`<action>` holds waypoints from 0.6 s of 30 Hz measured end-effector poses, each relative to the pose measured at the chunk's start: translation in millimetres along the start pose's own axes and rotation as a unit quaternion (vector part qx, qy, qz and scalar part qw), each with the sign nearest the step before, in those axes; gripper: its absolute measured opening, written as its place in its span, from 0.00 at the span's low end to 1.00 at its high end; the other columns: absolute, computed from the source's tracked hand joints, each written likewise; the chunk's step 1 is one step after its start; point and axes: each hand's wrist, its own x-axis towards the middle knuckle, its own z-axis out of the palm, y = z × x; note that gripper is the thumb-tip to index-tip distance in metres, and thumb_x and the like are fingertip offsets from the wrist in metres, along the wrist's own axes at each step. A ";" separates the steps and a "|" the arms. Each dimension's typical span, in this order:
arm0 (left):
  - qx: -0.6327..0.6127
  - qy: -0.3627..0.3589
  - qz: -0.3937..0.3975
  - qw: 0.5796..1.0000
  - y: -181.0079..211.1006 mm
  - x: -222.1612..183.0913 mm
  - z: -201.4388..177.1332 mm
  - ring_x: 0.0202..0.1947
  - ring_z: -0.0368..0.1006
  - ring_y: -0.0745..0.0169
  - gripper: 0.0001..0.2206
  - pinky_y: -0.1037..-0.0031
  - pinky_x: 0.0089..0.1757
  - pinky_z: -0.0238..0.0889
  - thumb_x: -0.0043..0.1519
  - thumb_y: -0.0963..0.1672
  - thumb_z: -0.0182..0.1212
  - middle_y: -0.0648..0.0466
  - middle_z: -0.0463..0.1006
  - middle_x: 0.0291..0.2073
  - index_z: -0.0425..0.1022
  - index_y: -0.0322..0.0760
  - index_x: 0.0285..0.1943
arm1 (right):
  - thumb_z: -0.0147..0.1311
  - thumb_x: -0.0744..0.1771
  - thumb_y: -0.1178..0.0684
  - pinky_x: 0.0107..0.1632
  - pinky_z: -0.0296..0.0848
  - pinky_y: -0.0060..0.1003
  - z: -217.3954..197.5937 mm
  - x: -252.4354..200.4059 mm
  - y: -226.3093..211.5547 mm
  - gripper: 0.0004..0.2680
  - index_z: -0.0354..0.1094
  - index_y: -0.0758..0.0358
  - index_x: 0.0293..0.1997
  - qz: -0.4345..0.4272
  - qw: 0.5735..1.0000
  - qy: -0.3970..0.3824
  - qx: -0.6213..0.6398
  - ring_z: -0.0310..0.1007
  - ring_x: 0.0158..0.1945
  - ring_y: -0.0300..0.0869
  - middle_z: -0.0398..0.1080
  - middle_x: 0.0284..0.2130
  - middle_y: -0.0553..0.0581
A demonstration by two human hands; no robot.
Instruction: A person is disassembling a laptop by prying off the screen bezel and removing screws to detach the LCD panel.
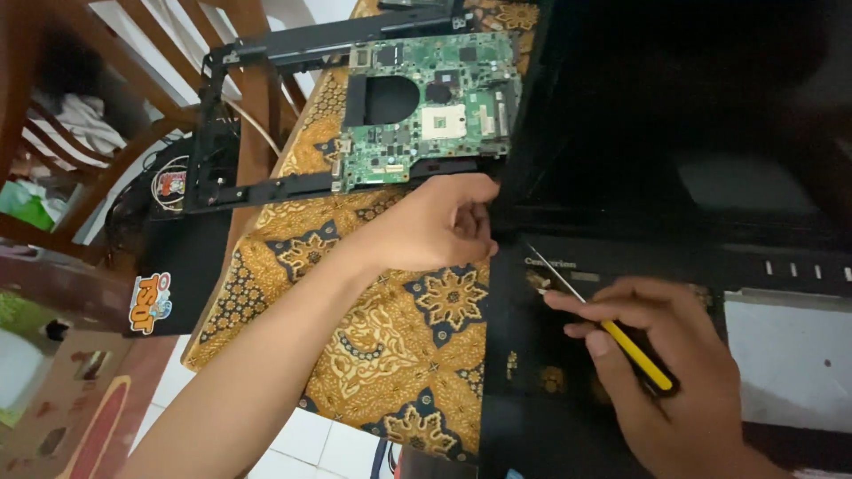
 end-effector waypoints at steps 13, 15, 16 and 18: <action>-0.006 0.001 0.003 1.000 4.2 1.9 1.3 0.26 0.68 0.75 0.07 0.78 0.27 0.58 0.57 0.36 0.64 0.58 0.74 0.26 0.72 0.39 0.30 | 0.54 0.65 0.54 0.58 0.79 0.42 28.8 -21.1 2.2 0.10 0.70 0.62 0.51 0.016 0.999 -0.012 0.046 0.79 0.49 0.44 0.63 0.50 0.63; -0.001 0.004 0.006 1.000 2.2 1.1 1.2 0.26 0.57 0.72 0.19 0.70 0.29 0.50 0.58 0.38 0.65 0.55 0.65 0.24 0.53 0.44 0.28 | 0.55 0.66 0.51 0.61 0.70 0.46 30.8 -21.2 2.8 0.10 0.70 0.61 0.50 -0.012 0.998 -0.013 0.052 0.71 0.56 0.47 0.65 0.49 0.62; 0.001 0.001 0.007 1.000 5.6 1.3 1.2 0.26 0.57 0.72 0.19 0.70 0.29 0.50 0.58 0.38 0.65 0.55 0.65 0.24 0.53 0.44 0.28 | 0.55 0.66 0.51 0.61 0.70 0.46 31.6 -21.8 3.0 0.10 0.70 0.61 0.50 -0.011 0.999 -0.009 0.052 0.71 0.56 0.47 0.65 0.49 0.62; 0.035 0.010 -0.011 0.999 12.5 2.2 2.0 0.23 0.65 0.71 0.13 0.73 0.28 0.56 0.57 0.37 0.64 0.54 0.73 0.24 0.61 0.41 0.28 | 0.56 0.66 0.54 0.67 0.70 0.48 32.4 -23.4 3.8 0.11 0.66 0.62 0.53 -0.021 0.994 -0.031 0.101 0.74 0.60 0.49 0.62 0.50 0.63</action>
